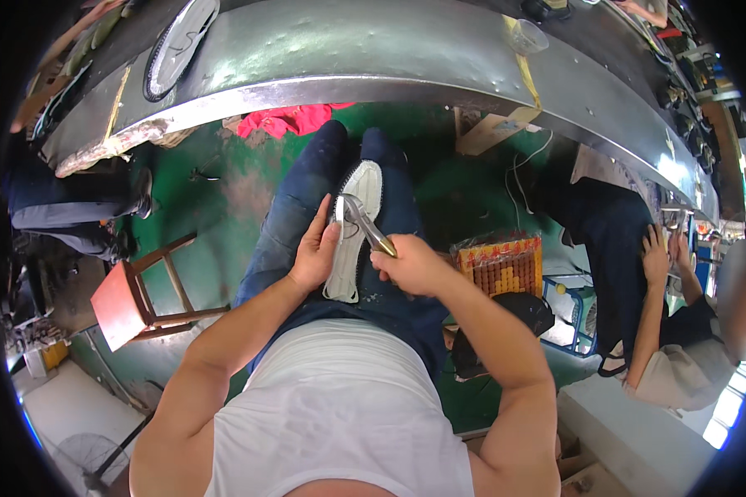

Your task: Trimming and cleaning the edges of shoe soles using a specialized hand tool in a factory setting.

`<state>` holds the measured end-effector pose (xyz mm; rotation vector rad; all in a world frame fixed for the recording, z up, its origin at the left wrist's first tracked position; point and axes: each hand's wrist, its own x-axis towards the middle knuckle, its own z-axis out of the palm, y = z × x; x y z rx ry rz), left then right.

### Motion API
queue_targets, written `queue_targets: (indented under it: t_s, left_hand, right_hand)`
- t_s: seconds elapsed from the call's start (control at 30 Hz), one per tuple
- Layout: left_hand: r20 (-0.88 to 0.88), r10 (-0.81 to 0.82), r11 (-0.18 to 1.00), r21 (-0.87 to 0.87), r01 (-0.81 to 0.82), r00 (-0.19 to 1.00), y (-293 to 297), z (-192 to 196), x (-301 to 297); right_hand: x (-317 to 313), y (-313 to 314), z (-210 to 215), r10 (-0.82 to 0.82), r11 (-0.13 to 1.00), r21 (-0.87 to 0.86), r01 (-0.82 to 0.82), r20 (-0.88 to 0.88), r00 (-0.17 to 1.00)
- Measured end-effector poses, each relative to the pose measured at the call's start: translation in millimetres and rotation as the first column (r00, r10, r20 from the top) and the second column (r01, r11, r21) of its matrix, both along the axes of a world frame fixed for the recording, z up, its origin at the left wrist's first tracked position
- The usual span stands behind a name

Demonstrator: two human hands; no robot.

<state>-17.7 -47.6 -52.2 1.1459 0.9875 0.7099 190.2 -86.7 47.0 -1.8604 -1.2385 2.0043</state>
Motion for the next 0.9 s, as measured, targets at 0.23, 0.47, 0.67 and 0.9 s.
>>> queue_targets:
  t_s: [0.23, 0.47, 0.67, 0.9]
  left_hand:
    - [-0.419, -0.03, 0.777, 0.561, 0.285, 0.908, 14.2, 20.6, -7.1]
    - [-0.656, -0.101, 0.762, 0.433, 0.482, 0.748, 24.4, 30.0, -1.4]
    - [-0.653, -0.089, 0.764, 0.439, 0.472, 0.752, 16.7, 32.2, -0.8]
    - [-0.668, -0.182, 0.941, 0.094, 0.325, 0.721, 19.2, 35.4, -1.0]
  right_hand:
    - [-5.8, -29.7, -49.1, -0.339, 0.94, -0.115, 0.32, -0.393, 0.855]
    - [23.6, -15.5, -17.7, -0.296, 0.955, -0.101, 0.279, -0.305, 0.905]
    - [12.3, 28.1, -31.8, -0.074, 0.93, 0.365, 0.033, 0.098, 0.992]
    - [-4.8, 5.1, -21.6, 0.085, 0.739, 0.606, -0.294, 0.349, 0.933]
